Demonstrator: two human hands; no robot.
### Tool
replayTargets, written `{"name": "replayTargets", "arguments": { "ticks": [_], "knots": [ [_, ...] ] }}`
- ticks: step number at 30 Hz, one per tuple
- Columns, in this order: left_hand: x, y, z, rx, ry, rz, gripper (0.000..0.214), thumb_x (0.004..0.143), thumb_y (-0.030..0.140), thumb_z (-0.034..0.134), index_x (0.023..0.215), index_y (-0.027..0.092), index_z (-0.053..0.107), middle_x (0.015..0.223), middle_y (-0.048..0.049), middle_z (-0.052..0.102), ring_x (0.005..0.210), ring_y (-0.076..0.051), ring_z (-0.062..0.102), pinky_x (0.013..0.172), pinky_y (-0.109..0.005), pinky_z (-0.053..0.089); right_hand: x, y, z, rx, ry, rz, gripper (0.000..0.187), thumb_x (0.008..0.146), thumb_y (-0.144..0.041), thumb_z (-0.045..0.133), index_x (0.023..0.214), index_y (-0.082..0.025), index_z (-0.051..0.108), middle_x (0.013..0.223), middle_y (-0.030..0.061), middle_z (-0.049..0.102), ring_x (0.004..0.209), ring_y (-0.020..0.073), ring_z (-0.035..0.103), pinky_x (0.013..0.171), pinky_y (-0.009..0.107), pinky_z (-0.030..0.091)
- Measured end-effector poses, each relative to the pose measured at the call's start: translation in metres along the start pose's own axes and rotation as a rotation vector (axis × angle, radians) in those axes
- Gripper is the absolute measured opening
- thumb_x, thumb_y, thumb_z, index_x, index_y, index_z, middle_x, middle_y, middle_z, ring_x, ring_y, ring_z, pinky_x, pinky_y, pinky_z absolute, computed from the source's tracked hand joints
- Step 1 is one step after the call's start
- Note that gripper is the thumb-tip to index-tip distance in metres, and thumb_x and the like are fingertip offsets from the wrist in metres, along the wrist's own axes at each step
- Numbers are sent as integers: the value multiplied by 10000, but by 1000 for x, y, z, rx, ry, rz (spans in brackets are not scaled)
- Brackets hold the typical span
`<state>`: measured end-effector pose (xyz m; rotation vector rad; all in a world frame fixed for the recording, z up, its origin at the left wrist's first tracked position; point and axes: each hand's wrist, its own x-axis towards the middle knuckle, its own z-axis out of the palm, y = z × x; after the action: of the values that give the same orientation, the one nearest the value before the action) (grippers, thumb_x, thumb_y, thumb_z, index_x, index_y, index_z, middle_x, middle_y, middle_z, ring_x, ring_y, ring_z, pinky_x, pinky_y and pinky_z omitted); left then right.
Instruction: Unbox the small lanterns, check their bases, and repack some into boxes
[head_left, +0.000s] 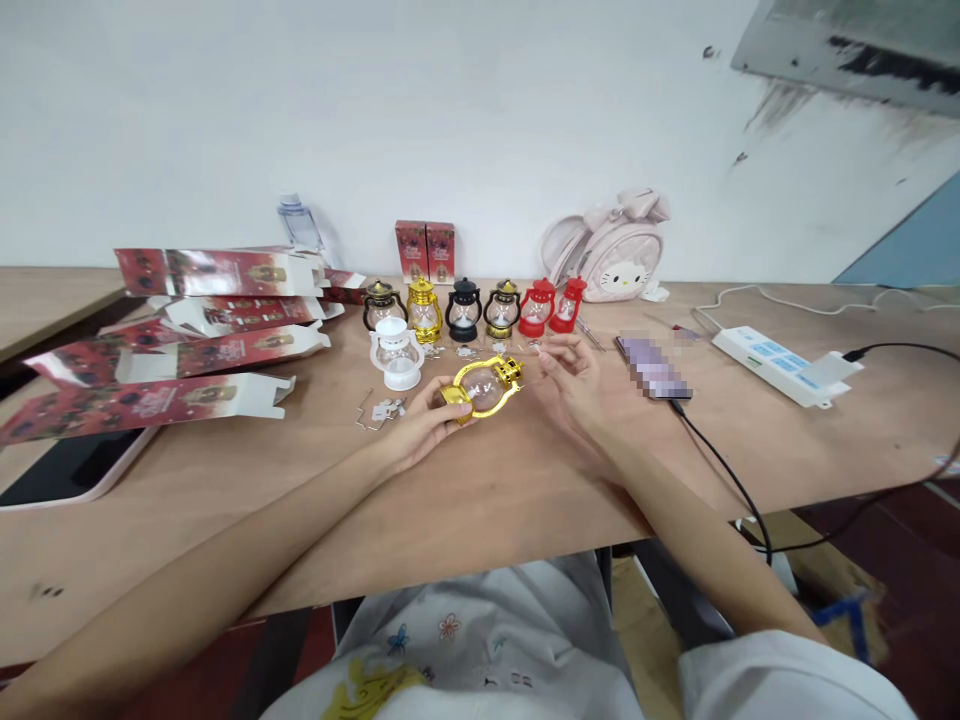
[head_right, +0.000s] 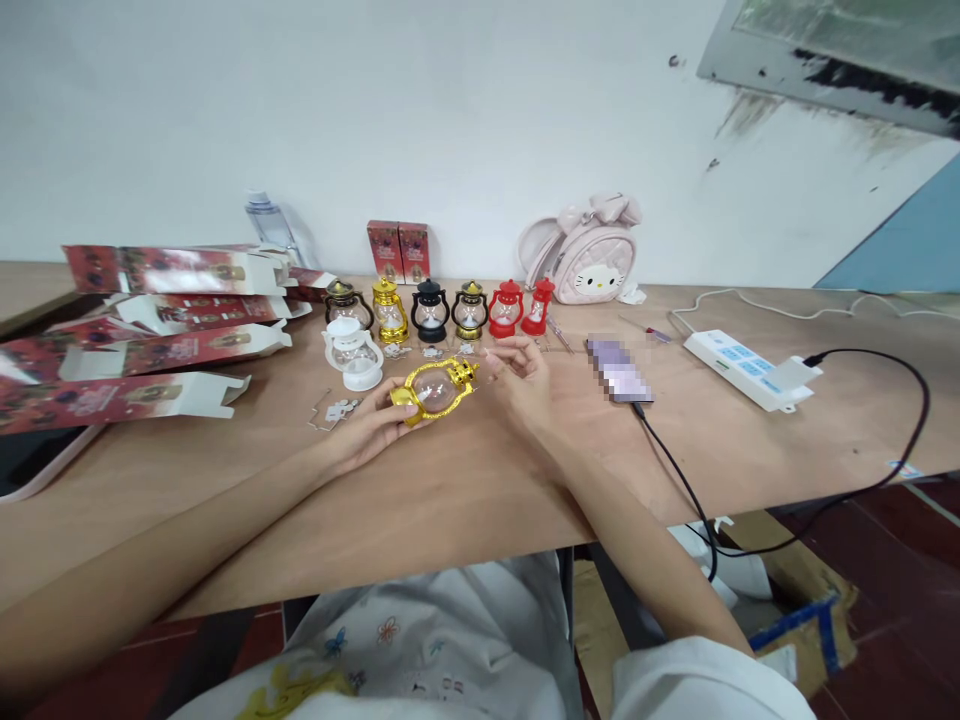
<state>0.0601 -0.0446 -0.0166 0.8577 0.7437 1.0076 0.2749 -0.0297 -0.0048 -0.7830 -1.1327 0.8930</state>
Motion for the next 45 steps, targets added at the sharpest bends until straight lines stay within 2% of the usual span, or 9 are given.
{"name": "replayTargets", "arguments": {
  "ticks": [4,9,12,16,21,28,36,40,45],
  "knots": [
    [1,0,-1,-35,23,2,289,660,67,705,897,184,588,943,5,633,896,-126,640,967,-362,506,-15,3,5,-303,-231,-184,167,817,-352,652,948,-261,601,891,-6,709,873,152,667,807,328,524],
    [3,2,-2,-138,16,13,329,638,52,664,916,207,583,873,35,641,883,-131,648,1001,-394,489,-22,10,11,-576,-92,-407,310,806,-342,656,1085,-246,560,1148,60,602,1050,188,564,907,373,469],
    [3,4,-3,-154,-25,-14,374,609,55,650,941,213,585,860,33,652,908,-151,647,1024,-414,469,-18,12,10,-497,-125,-195,470,769,-386,692,1175,-257,493,1224,68,552,1062,187,550,934,368,455],
    [3,5,-5,-141,-71,-25,406,593,63,619,968,217,587,860,27,661,937,-172,643,1044,-438,441,-15,13,12,-212,-387,159,442,746,-465,696,1109,-266,543,1138,33,628,1069,187,576,951,344,455],
    [-1,4,-1,-79,-73,17,383,600,78,657,950,213,585,881,25,649,881,-149,636,953,-361,493,-21,17,21,-57,-533,309,474,648,-512,757,1014,-241,628,1039,24,683,1052,214,608,982,371,445],
    [-2,-3,0,163,-41,133,397,633,182,756,975,212,556,934,29,608,868,-109,575,800,-217,463,-21,15,22,16,-449,408,447,608,-406,806,980,-219,645,1024,31,700,1008,210,635,984,383,451],
    [-2,-5,-2,779,-53,438,514,768,317,665,1244,198,512,1275,-90,571,1210,-276,495,1075,-409,336,-26,16,26,-10,-280,252,572,570,-284,831,1068,-264,551,1129,7,648,1058,184,610,1002,370,465],
    [-5,-8,-4,946,-64,431,665,764,340,655,1362,159,426,1462,-140,403,1372,-315,329,1161,-463,184,-28,21,26,-60,-264,166,622,596,-309,817,1125,-274,492,1218,32,592,1124,186,575,1017,368,457],
    [-4,-15,-10,1129,-168,415,654,756,330,652,1359,170,452,1505,-141,341,1418,-315,256,1182,-470,106,-20,33,17,-256,-76,6,651,644,-348,783,1195,-267,445,1278,68,540,1183,193,527,1031,375,422]
  ]
}}
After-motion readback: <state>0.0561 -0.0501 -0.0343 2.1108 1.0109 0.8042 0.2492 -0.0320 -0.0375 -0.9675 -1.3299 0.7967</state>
